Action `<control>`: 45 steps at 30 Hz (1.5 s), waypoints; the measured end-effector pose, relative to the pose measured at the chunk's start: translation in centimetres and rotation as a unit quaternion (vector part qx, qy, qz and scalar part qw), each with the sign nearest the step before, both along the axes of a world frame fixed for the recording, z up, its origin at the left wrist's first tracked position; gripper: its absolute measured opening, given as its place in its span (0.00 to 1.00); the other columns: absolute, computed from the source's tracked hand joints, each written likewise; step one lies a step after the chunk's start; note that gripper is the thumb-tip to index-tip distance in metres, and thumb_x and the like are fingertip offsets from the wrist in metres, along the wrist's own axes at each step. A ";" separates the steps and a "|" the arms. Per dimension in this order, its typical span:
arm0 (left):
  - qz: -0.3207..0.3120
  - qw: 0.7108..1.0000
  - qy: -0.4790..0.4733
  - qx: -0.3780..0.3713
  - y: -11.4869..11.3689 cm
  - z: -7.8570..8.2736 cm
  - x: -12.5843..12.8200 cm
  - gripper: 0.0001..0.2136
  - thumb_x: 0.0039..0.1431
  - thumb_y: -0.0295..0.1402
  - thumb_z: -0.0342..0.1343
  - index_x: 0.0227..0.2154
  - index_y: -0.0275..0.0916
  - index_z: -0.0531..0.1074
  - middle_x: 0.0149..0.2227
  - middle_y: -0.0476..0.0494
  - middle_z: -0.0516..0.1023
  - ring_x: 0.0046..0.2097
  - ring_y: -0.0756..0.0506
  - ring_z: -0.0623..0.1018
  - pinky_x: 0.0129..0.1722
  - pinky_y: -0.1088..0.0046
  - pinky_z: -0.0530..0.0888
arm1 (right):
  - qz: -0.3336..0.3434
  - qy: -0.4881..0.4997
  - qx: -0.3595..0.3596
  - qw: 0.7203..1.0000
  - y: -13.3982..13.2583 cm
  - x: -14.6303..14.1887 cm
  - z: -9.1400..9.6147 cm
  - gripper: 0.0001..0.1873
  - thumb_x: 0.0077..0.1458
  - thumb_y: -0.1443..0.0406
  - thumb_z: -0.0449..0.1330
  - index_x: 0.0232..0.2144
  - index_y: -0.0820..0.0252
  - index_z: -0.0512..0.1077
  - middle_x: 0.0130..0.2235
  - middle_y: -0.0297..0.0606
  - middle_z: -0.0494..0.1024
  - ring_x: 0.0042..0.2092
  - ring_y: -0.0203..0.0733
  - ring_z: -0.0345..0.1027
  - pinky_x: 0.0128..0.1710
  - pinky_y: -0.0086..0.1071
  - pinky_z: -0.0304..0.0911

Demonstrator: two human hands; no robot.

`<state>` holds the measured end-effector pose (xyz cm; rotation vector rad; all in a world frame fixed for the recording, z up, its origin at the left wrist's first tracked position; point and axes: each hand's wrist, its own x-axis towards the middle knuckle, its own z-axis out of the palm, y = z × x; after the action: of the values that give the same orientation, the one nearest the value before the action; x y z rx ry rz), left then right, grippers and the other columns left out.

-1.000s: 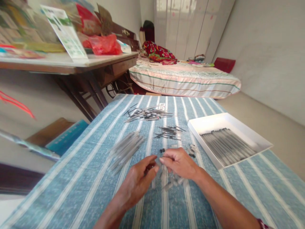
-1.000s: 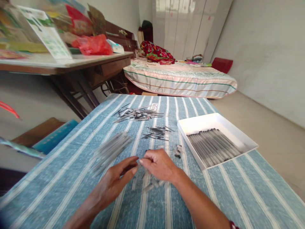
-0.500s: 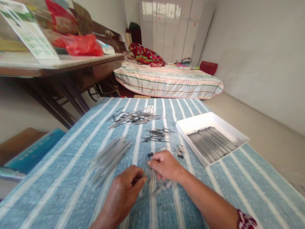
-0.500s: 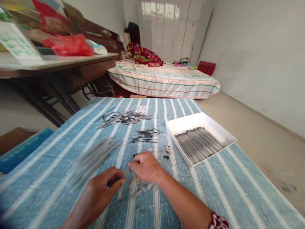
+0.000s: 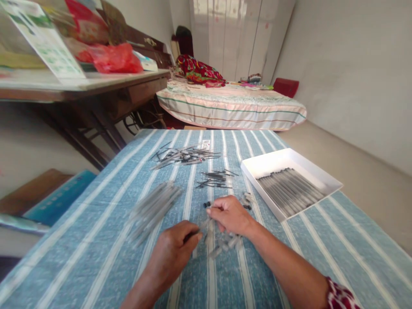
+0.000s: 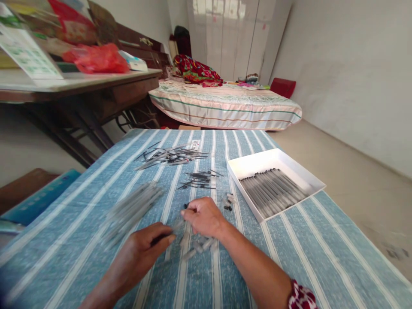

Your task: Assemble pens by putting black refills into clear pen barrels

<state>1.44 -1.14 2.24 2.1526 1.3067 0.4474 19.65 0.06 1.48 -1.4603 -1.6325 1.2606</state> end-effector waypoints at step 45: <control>0.315 0.838 -0.386 -0.224 1.1 -1.2 -0.7 0.09 0.40 0.34 0.64 0.24 0.34 0.73 0.25 0.47 0.75 0.29 0.48 0.74 0.28 0.73 0.72 | -0.055 -0.444 0.045 0.893 2.0 6.7 -0.3 0.09 0.52 0.62 0.56 0.33 0.59 0.74 0.31 0.41 0.77 0.35 0.42 0.70 0.31 0.29 0.54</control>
<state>0.75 0.01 1.00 0.9254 1.3922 1.0195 26.39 2.09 1.13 -2.2063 -2.0604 0.4129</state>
